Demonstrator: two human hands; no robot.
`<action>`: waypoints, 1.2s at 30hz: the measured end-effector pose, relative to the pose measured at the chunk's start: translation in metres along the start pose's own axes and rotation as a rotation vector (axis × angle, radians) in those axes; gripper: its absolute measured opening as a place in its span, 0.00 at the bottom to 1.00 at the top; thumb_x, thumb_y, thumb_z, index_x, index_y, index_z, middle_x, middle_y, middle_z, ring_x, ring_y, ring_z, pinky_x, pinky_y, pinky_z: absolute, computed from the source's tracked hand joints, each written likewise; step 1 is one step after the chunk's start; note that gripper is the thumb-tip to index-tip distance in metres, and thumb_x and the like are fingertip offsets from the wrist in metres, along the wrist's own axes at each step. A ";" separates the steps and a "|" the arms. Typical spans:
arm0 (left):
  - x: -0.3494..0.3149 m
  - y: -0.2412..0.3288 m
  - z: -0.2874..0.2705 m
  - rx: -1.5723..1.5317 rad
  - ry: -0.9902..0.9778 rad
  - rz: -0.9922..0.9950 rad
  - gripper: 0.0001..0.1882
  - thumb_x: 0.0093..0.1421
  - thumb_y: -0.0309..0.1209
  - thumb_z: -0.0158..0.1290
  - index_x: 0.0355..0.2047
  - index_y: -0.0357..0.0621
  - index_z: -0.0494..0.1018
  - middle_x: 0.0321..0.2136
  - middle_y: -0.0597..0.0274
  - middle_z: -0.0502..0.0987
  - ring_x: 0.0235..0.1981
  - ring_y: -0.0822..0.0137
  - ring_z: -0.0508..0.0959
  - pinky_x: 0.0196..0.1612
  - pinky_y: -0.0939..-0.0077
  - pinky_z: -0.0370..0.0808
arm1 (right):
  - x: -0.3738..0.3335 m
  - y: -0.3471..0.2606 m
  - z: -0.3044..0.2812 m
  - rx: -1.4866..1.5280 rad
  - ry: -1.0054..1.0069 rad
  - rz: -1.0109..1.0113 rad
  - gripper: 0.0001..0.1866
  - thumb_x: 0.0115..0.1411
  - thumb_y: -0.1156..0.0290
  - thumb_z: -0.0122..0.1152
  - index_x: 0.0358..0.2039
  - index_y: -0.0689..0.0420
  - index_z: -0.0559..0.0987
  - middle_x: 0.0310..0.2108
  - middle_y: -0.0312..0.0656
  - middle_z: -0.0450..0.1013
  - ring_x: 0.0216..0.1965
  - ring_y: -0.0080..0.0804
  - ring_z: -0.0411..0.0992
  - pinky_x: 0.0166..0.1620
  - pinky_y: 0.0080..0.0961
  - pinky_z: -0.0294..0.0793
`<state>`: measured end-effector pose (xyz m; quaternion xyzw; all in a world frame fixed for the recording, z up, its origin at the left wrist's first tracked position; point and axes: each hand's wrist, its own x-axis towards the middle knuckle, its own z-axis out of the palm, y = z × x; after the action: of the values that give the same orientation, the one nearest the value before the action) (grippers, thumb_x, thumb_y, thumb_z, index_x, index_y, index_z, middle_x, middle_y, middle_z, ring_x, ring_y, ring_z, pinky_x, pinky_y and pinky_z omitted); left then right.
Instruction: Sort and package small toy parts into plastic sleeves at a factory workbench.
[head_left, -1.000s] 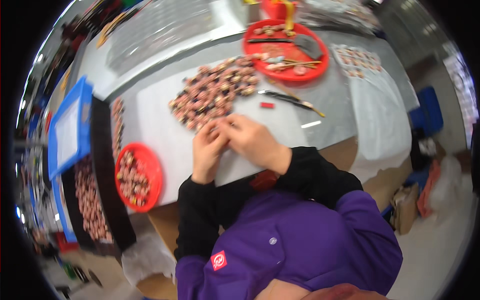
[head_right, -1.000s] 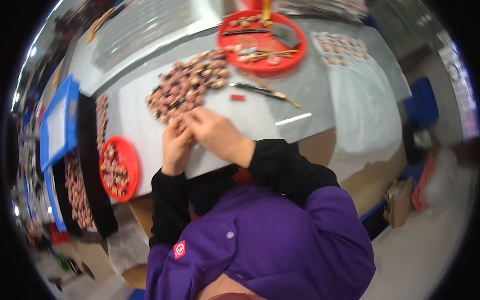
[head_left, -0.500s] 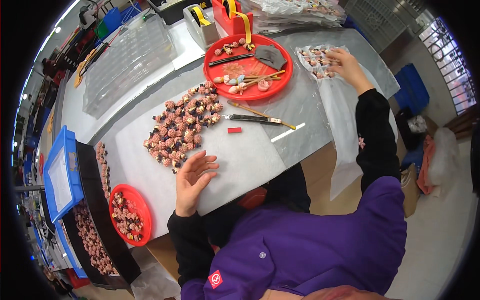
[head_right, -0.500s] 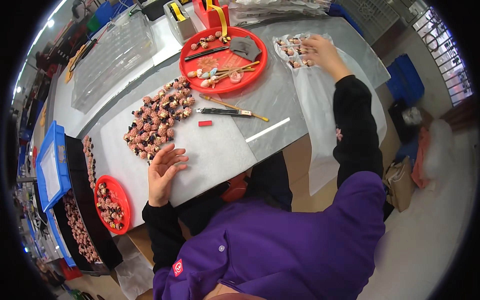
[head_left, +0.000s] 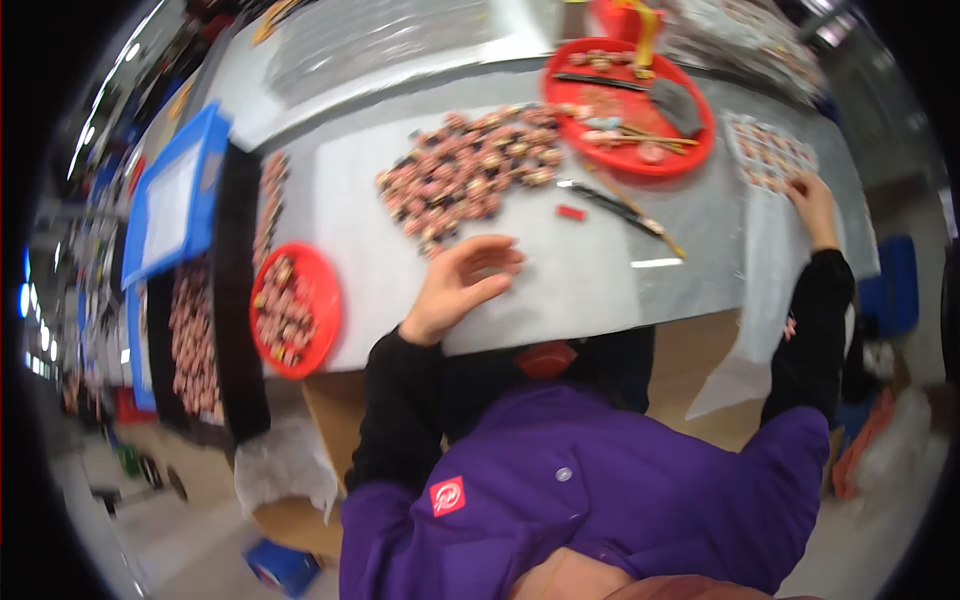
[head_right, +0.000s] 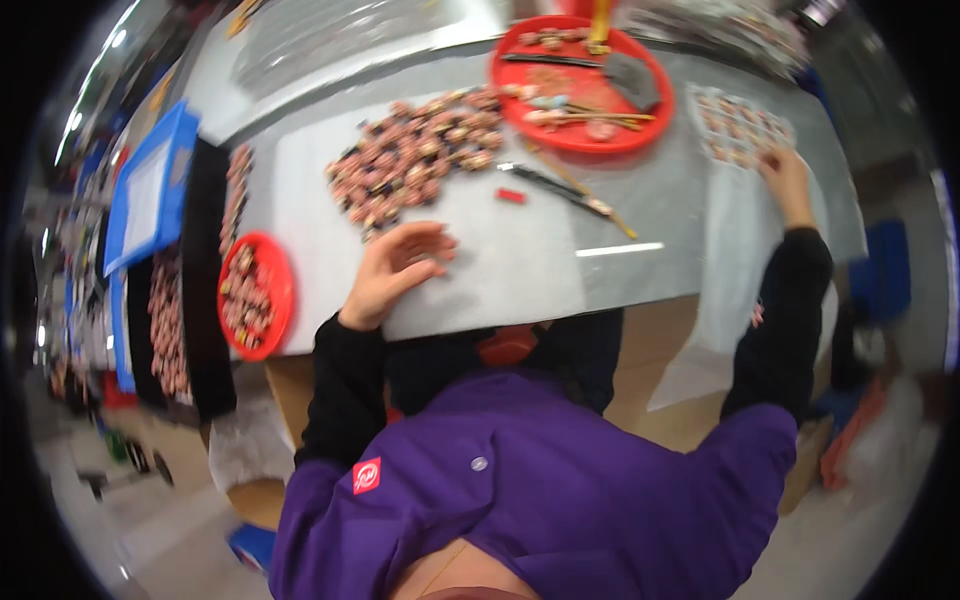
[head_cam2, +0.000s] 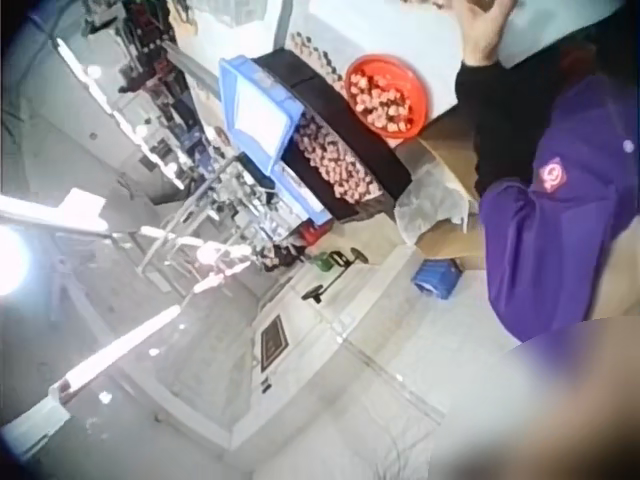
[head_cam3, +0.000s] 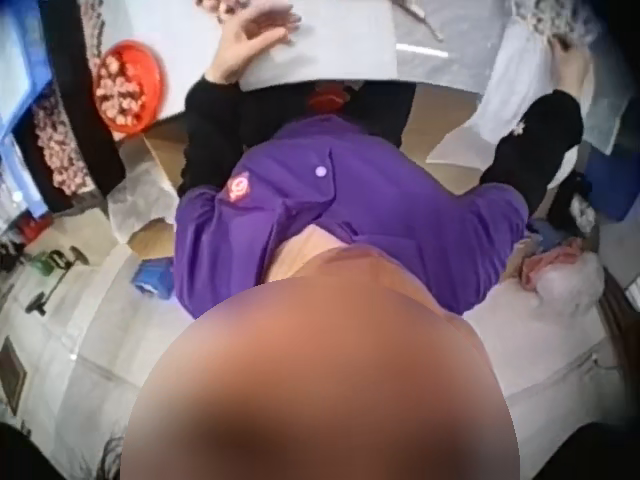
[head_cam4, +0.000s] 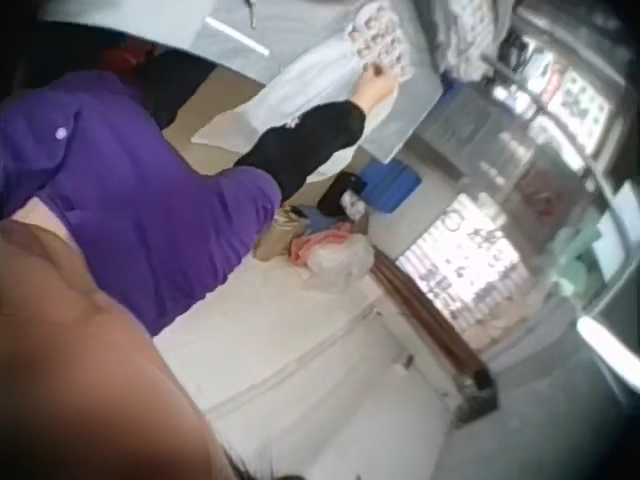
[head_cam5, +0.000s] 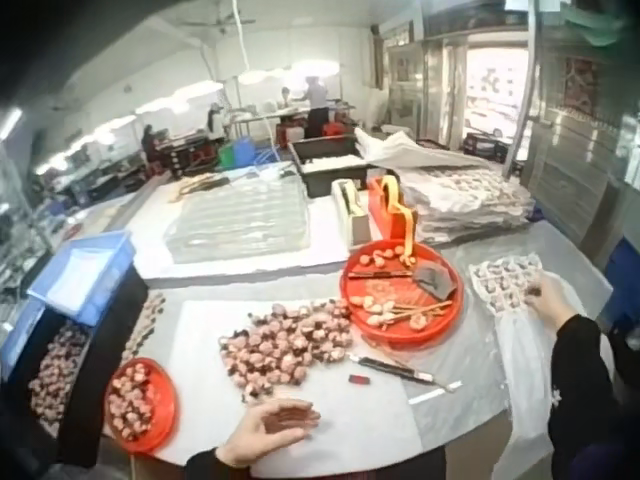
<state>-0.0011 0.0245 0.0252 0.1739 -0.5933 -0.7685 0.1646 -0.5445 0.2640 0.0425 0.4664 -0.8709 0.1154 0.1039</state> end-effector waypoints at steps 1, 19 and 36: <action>0.003 0.002 0.002 0.018 -0.027 -0.015 0.21 0.53 0.25 0.54 0.48 0.35 0.65 0.42 0.56 0.72 0.44 0.67 0.72 0.45 0.74 0.70 | -0.008 0.009 0.004 0.059 0.074 0.039 0.07 0.49 0.72 0.61 0.29 0.60 0.78 0.25 0.43 0.73 0.27 0.34 0.73 0.34 0.24 0.70; -0.014 -0.004 -0.026 1.301 0.812 0.531 0.09 0.47 0.30 0.59 0.30 0.44 0.73 0.32 0.60 0.70 0.34 0.58 0.69 0.37 0.66 0.66 | -0.076 -0.342 -0.021 0.790 -0.152 -0.427 0.11 0.53 0.77 0.56 0.39 0.62 0.76 0.30 0.43 0.75 0.32 0.24 0.73 0.34 0.19 0.72; 0.003 -0.016 0.001 -0.048 0.455 0.316 0.13 0.59 0.27 0.49 0.43 0.34 0.70 0.37 0.59 0.74 0.36 0.73 0.74 0.42 0.79 0.72 | -0.105 -0.424 0.049 1.691 -0.289 -0.137 0.14 0.55 0.80 0.56 0.43 0.65 0.74 0.36 0.41 0.73 0.36 0.25 0.72 0.40 0.18 0.72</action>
<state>-0.0050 0.0283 0.0100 0.2435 -0.5423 -0.6885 0.4155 -0.1359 0.1042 0.0100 0.4488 -0.4668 0.6583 -0.3837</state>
